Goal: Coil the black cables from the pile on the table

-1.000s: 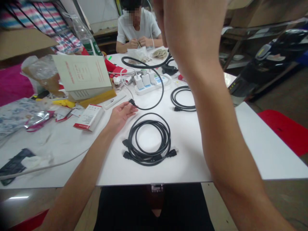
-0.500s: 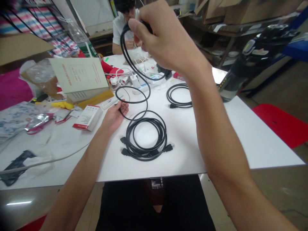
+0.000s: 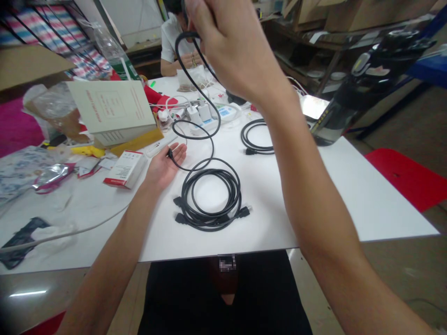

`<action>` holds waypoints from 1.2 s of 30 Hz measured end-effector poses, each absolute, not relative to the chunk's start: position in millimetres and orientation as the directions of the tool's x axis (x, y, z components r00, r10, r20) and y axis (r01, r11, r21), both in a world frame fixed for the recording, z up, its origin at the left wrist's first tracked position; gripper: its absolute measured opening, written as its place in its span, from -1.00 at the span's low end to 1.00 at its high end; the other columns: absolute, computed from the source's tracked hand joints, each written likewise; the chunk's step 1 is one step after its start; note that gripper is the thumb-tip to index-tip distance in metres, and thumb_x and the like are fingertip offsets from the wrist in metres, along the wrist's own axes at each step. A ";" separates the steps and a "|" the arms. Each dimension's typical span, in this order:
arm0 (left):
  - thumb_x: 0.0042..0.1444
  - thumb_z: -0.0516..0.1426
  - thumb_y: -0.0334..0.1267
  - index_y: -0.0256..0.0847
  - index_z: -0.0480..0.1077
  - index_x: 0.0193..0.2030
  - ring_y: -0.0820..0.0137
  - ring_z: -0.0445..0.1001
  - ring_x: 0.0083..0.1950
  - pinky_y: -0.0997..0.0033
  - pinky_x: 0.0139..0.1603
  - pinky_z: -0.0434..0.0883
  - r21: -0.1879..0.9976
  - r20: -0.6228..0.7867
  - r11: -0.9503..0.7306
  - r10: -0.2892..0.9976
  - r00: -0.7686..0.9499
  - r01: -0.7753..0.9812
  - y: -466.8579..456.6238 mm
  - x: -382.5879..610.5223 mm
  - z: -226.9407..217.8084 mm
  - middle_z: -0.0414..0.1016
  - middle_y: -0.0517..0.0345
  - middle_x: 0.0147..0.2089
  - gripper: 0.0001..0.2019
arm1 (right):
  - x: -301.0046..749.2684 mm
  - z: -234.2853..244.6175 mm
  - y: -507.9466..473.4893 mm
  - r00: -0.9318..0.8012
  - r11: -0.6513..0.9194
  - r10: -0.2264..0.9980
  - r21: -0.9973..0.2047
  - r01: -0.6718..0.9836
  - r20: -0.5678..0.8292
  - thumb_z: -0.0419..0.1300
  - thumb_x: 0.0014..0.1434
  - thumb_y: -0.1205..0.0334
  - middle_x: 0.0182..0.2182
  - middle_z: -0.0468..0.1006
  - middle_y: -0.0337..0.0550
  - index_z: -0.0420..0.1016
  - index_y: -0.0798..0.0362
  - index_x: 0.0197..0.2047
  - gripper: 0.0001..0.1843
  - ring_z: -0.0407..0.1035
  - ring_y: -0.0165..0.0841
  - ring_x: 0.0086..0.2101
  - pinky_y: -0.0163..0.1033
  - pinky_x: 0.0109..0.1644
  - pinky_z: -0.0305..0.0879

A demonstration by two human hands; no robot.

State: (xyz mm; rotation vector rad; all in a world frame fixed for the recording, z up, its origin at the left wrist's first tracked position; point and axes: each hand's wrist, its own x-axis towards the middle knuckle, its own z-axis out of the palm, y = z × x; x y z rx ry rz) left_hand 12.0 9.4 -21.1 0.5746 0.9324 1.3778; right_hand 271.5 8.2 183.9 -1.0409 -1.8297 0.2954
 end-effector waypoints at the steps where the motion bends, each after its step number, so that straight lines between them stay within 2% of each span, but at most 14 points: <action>1: 0.55 0.02 -0.22 -0.29 0.51 -0.01 0.28 0.71 0.18 0.29 0.30 0.57 0.798 -0.225 0.153 0.973 -0.052 -0.582 8.5 12.5 -19.5 0.72 -0.13 -0.02 -0.73 | 265.3 181.4 6.2 -0.271 0.632 0.731 -0.472 0.614 0.626 -0.10 0.62 0.11 -0.28 0.47 -0.27 0.58 0.40 0.03 -0.44 0.11 -0.67 -0.31 -0.44 -0.15 -0.02; 2: 0.56 0.00 -0.23 -0.31 0.50 0.00 0.28 0.71 0.18 0.29 0.30 0.57 0.783 -0.232 0.161 0.972 -0.042 -0.601 7.7 12.9 -18.2 0.72 -0.15 -0.02 -0.72 | 258.8 177.5 5.2 -0.363 0.654 0.713 -0.385 0.651 0.600 -0.14 0.64 0.07 -0.26 0.49 -0.22 0.59 0.42 -0.02 -0.38 0.09 -0.65 -0.31 -0.40 -0.15 -0.02; 5: 0.57 -0.02 -0.26 -0.33 0.50 0.08 0.28 0.70 0.19 0.33 0.29 0.59 0.739 -0.246 0.182 0.969 -0.009 -0.649 7.1 13.6 -15.7 0.72 -0.16 -0.01 -0.71 | 237.4 156.0 9.4 -0.537 0.667 0.743 -0.374 0.644 0.401 -0.18 0.65 -0.02 -0.34 0.51 -0.17 0.60 0.39 -0.15 -0.28 0.05 -0.60 -0.39 -0.33 -0.19 -0.02; 7: 0.58 -0.04 -0.29 -0.34 0.51 0.12 0.28 0.69 0.20 0.36 0.29 0.59 0.720 -0.242 0.188 0.970 0.012 -0.668 8.3 13.4 -15.3 0.72 -0.15 0.00 -0.68 | 222.0 135.4 16.0 -0.604 0.657 0.753 -0.351 0.667 0.261 -0.13 0.64 0.03 -0.35 0.55 -0.13 0.60 0.33 -0.14 -0.36 0.13 -0.55 -0.40 -0.32 -0.18 0.05; 9: 0.58 -0.08 -0.33 -0.35 0.51 0.15 0.29 0.69 0.20 0.37 0.30 0.59 0.716 -0.228 0.176 0.974 0.012 -0.676 10.3 12.4 -15.2 0.72 -0.15 0.01 -0.65 | 207.5 113.8 22.0 -0.660 0.666 0.739 -0.300 0.684 0.135 -0.07 0.62 0.08 -0.25 0.62 -0.03 0.59 0.29 -0.09 -0.47 0.28 -0.48 -0.34 -0.32 -0.13 0.15; 12: 0.59 -0.10 -0.34 -0.35 0.52 0.19 0.31 0.69 0.19 0.39 0.29 0.59 0.721 -0.205 0.150 0.979 -0.002 -0.676 12.7 10.1 -14.8 0.72 -0.13 0.05 -0.62 | 191.7 86.6 25.5 -0.698 0.671 0.716 -0.276 0.689 -0.001 0.04 0.56 -0.04 -0.15 0.66 0.08 0.61 0.23 -0.04 -0.50 0.46 -0.36 -0.21 -0.30 -0.04 0.27; 15: 0.61 -0.11 -0.31 -0.32 0.51 0.23 0.32 0.68 0.21 0.41 0.26 0.61 0.715 -0.168 0.143 0.985 0.030 -0.684 12.3 9.0 -12.9 0.72 -0.11 0.08 -0.61 | 184.3 71.0 23.8 -0.688 0.654 0.720 -0.238 0.718 -0.096 0.25 0.40 -0.20 -0.10 0.66 0.11 0.60 0.22 0.01 -0.44 0.54 -0.24 -0.08 -0.26 0.02 0.37; 17: 0.61 -0.12 -0.32 -0.32 0.50 0.28 0.31 0.66 0.26 0.39 0.28 0.61 0.697 -0.118 0.114 0.992 0.044 -0.708 10.6 9.3 -10.5 0.71 -0.11 0.11 -0.59 | 182.3 66.2 22.0 -0.674 0.648 0.725 -0.188 0.738 -0.144 0.33 0.33 -0.20 -0.06 0.65 0.14 0.59 0.24 0.05 -0.41 0.55 -0.18 -0.01 -0.24 0.05 0.41; 20: 0.61 -0.14 -0.33 -0.32 0.48 0.32 0.30 0.61 0.34 0.36 0.32 0.58 0.686 -0.043 0.054 0.999 0.033 -0.725 7.6 8.7 -6.1 0.70 -0.12 0.17 -0.57 | 180.2 63.3 20.7 -0.671 0.657 0.719 -0.138 0.741 -0.180 0.33 0.33 -0.04 -0.07 0.65 0.16 0.60 0.26 0.06 -0.51 0.57 -0.16 0.01 -0.23 0.05 0.44; 24: 0.62 -0.06 -0.15 -0.19 0.53 0.28 0.23 0.54 0.43 0.24 0.38 0.54 0.742 0.043 -0.001 0.998 0.046 -0.671 4.3 3.6 -3.2 0.67 -0.05 0.25 -0.61 | 181.9 63.6 25.8 -0.680 0.670 0.727 -0.113 0.733 -0.097 0.14 0.48 0.02 -0.07 0.66 0.21 0.58 0.29 0.11 -0.53 0.59 -0.18 -0.03 -0.19 0.06 0.43; 28: 0.52 0.09 0.10 -0.12 0.59 0.18 0.17 0.49 0.48 0.18 0.45 0.47 0.803 0.046 0.035 0.992 0.121 -0.595 -1.4 3.6 -3.2 0.65 -0.02 0.29 -0.59 | 201.7 79.9 37.1 -0.628 0.655 0.754 -0.153 0.740 0.191 -0.01 0.57 -0.10 -0.07 0.66 0.24 0.59 0.29 0.00 -0.41 0.56 -0.19 -0.02 -0.15 0.13 0.39; 31: 0.46 0.17 0.11 -0.07 0.58 0.22 0.14 0.49 0.48 0.10 0.49 0.43 0.836 0.012 0.109 0.976 0.217 -0.537 -7.7 9.9 -3.4 0.63 0.01 0.31 -0.60 | 228.1 104.2 31.3 -0.526 0.621 0.774 -0.265 0.737 0.351 -0.17 0.61 -0.19 -0.17 0.66 0.15 0.58 0.31 -0.19 -0.22 0.56 -0.29 -0.07 -0.20 0.12 0.37; 33: 0.44 0.21 0.08 -0.06 0.56 0.26 0.14 0.53 0.44 0.10 0.48 0.43 0.842 -0.014 0.158 0.962 0.272 -0.516 -10.5 14.1 -4.5 0.64 0.01 0.29 -0.59 | 245.2 119.9 14.1 -0.430 0.574 0.811 -0.392 0.719 0.398 -0.27 0.60 -0.24 -0.30 0.63 0.03 0.54 0.30 -0.28 -0.13 0.54 -0.40 -0.21 -0.26 0.02 0.35; 36: 0.41 0.23 0.02 -0.08 0.55 0.30 0.19 0.61 0.32 0.16 0.42 0.46 0.837 -0.040 0.197 0.952 0.302 -0.511 -11.2 16.6 -7.0 0.68 0.00 0.22 -0.58 | 261.5 133.3 -26.2 -0.250 0.511 0.840 -0.547 0.663 0.482 -0.18 0.58 -0.26 -0.45 0.53 -0.12 0.43 0.21 -0.37 -0.22 0.39 -0.54 -0.40 -0.32 -0.15 0.27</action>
